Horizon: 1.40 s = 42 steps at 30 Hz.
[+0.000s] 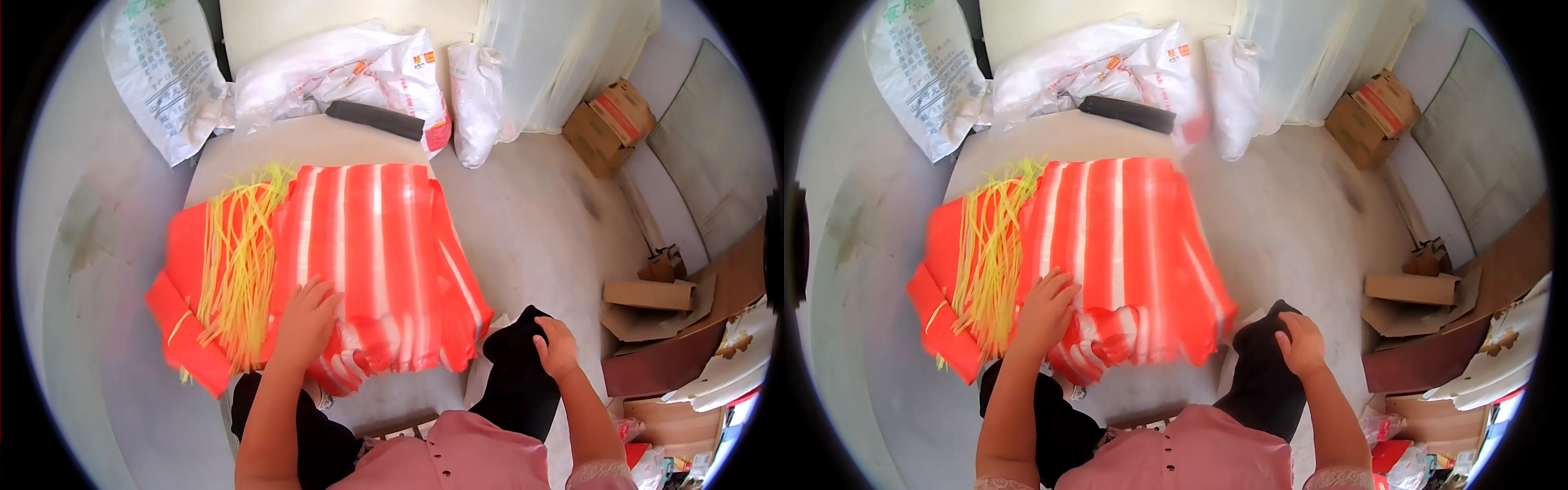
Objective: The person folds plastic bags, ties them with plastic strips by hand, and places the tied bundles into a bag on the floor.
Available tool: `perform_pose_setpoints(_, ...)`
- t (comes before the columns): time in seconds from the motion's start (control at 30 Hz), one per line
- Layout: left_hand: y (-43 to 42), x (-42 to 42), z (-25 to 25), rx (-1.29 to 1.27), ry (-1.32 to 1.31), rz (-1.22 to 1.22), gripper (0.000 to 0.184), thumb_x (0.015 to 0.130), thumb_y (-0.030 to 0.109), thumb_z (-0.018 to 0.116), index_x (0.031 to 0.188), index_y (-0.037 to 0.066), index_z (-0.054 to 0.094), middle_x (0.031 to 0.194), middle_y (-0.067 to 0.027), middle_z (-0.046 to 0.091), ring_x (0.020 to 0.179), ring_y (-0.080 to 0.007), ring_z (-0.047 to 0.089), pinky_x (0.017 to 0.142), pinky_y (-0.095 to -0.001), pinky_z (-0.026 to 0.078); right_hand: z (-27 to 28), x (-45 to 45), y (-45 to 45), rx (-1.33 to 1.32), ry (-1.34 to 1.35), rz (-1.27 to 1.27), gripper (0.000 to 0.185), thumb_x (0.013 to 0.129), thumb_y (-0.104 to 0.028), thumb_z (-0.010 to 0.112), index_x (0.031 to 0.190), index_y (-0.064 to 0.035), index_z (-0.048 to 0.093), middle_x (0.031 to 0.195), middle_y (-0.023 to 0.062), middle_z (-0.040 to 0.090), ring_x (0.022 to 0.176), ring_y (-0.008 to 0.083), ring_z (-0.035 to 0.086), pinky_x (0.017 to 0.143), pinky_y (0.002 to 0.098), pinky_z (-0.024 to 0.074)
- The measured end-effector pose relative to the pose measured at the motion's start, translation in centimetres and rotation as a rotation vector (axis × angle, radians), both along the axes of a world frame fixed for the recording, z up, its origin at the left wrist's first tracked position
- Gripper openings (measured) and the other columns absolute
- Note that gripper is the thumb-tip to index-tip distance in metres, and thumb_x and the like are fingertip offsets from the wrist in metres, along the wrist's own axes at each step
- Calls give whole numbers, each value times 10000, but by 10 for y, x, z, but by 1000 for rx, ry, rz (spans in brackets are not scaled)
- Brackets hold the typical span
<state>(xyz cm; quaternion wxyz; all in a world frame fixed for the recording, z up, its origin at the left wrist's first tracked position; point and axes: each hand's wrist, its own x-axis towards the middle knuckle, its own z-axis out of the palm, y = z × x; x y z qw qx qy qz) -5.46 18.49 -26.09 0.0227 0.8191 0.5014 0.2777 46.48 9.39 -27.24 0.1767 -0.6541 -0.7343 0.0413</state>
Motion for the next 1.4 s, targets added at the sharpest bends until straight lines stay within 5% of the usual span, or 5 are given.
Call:
perform_pose_setpoints(0.83, 13, 4, -7, -46, -2, -3, 288, 826, 25, 671, 1111, 46, 707, 1226, -136, 683, 1273, -355, 602, 1094, -538, 459, 5, -29, 27, 18, 77, 149, 273, 927, -168, 663, 1173, -58, 702, 1133, 172, 722, 1047, 409, 667, 916, 464, 548)
perform_pose_setpoints(1.4, 15, 6, -2, -128, 106, 144, 455, 894, 3, 601, 1332, 104, 675, 1448, -210, 572, 1428, -417, 471, 1182, -547, 379, 2, -31, 30, 43, 91, 180, 262, 933, -172, 662, 1165, -59, 709, 1130, 167, 726, 1040, 404, 673, 907, 460, 551)
